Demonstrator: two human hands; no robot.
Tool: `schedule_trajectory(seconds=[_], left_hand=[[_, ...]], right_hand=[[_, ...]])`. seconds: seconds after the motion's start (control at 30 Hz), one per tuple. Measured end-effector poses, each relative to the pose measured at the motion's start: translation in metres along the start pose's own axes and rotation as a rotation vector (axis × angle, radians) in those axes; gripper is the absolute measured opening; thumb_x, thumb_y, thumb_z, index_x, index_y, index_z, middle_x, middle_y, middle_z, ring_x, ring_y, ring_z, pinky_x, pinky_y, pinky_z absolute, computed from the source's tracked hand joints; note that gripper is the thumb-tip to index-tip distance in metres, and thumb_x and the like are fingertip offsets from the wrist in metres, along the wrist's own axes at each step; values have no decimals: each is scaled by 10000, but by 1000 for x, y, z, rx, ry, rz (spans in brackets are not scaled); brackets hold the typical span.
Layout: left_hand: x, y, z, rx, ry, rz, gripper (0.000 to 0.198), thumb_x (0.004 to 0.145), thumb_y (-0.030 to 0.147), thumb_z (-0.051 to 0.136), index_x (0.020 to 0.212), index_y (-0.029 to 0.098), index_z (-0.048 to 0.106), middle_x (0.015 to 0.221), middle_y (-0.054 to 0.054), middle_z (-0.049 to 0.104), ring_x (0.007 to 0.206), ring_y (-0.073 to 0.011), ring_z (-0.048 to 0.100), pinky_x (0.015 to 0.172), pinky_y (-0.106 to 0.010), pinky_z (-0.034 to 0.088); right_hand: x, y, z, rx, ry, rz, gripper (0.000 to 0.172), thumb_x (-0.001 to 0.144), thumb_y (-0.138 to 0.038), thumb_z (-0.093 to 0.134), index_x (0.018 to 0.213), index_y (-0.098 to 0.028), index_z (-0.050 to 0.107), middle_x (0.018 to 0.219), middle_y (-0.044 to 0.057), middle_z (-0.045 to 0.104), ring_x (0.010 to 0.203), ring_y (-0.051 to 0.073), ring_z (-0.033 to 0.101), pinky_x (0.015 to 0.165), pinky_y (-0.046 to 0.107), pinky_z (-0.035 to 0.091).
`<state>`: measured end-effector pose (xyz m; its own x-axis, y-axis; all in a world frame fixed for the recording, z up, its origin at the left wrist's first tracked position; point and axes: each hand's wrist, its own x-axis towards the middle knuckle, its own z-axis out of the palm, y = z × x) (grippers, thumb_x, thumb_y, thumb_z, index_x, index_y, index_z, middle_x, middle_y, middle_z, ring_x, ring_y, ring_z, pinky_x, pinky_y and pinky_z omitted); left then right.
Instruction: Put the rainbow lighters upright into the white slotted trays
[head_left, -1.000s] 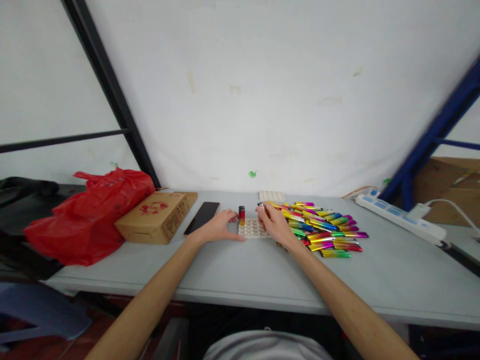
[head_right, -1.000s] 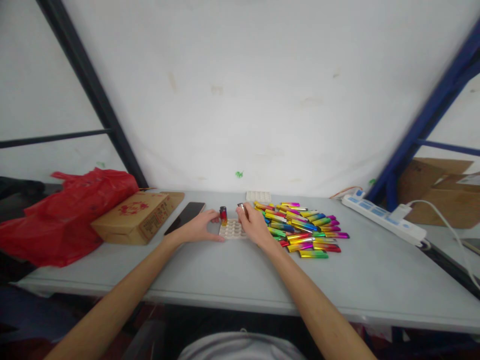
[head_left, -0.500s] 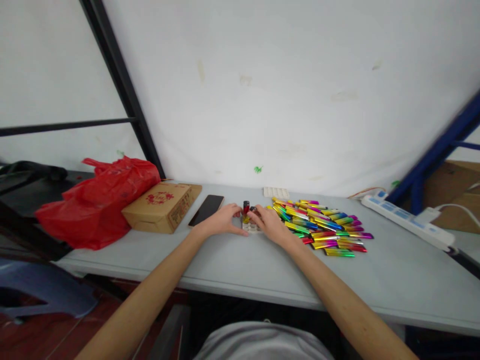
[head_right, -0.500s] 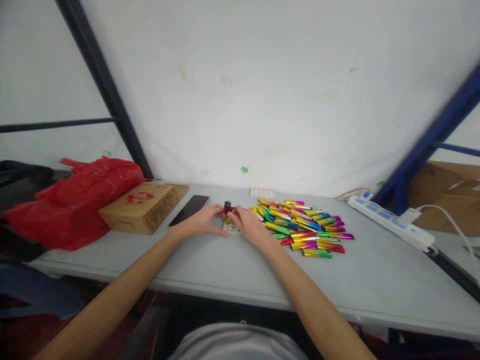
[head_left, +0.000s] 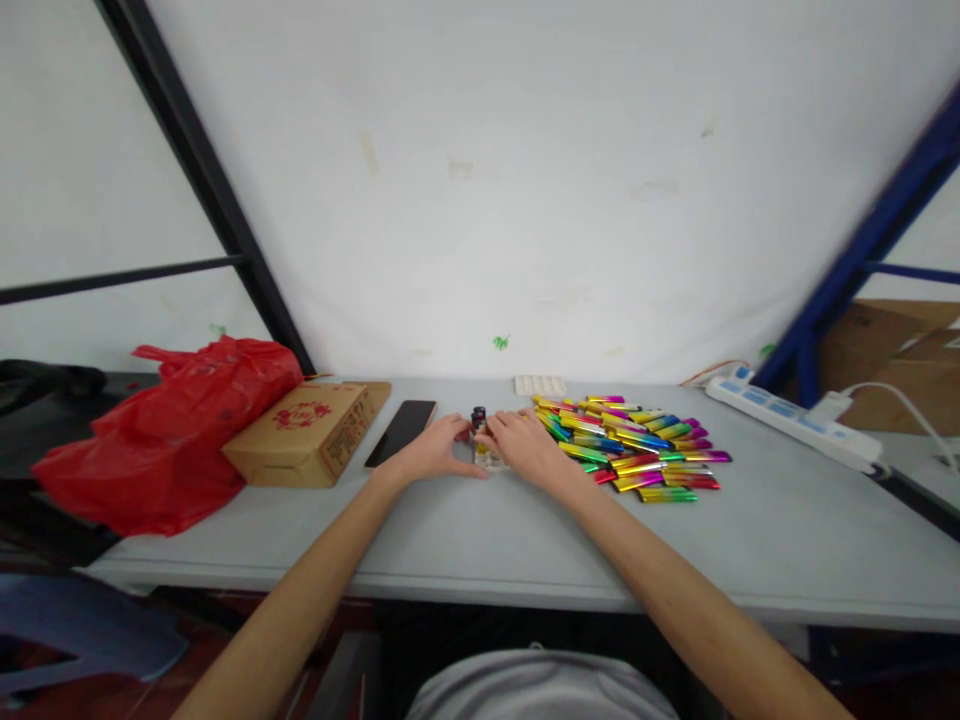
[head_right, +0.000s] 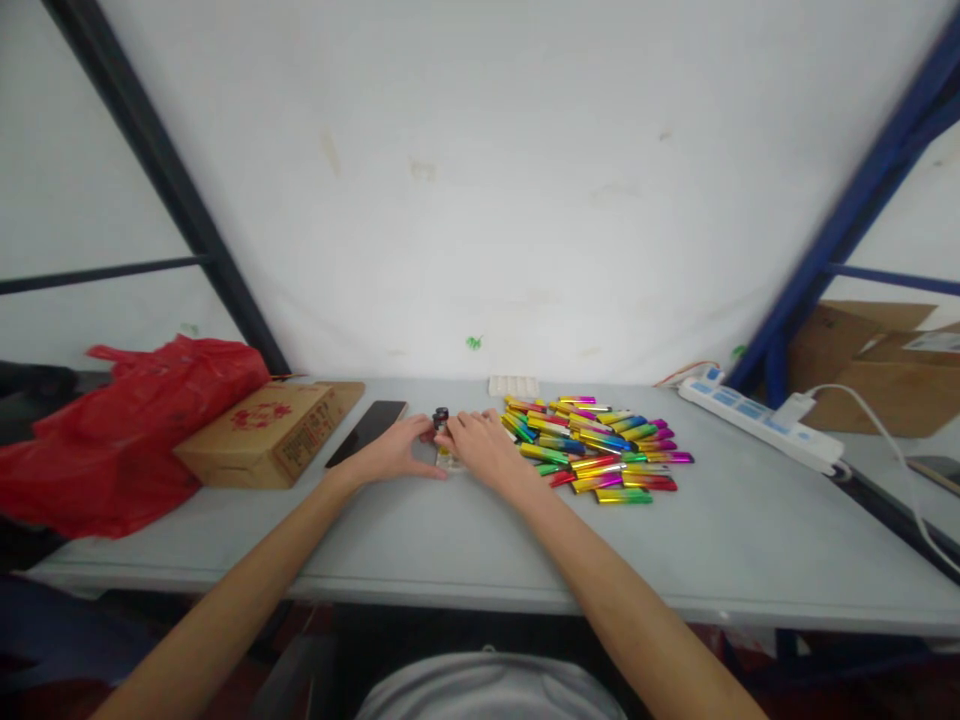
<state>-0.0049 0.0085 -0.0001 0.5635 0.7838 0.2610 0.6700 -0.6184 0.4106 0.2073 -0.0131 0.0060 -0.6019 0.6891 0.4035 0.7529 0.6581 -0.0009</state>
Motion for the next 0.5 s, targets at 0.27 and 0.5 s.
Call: schedule_trajectory(seconds=[0.27,0.5], left_hand=[[0,5,-5,-8,-21,-21,655,582,717,823,923,180,666,943,-68,653,869,-260,618,807,-359,505],[1,3,-4,-10,-13,-10,669,579,733,819,933,183,675,950,-76,659,861,-265,626,811,-374,513]], right_hand=[[-21,33,-22,86,77,134,310,1059,-438,460,1085,-192,645,989,91,725,953,219,650,885,335,380],[-57,102,-56,248,-51,332,136,888,-276,716,996,-194,709,929,69,740,815,202,664,728,283,443]])
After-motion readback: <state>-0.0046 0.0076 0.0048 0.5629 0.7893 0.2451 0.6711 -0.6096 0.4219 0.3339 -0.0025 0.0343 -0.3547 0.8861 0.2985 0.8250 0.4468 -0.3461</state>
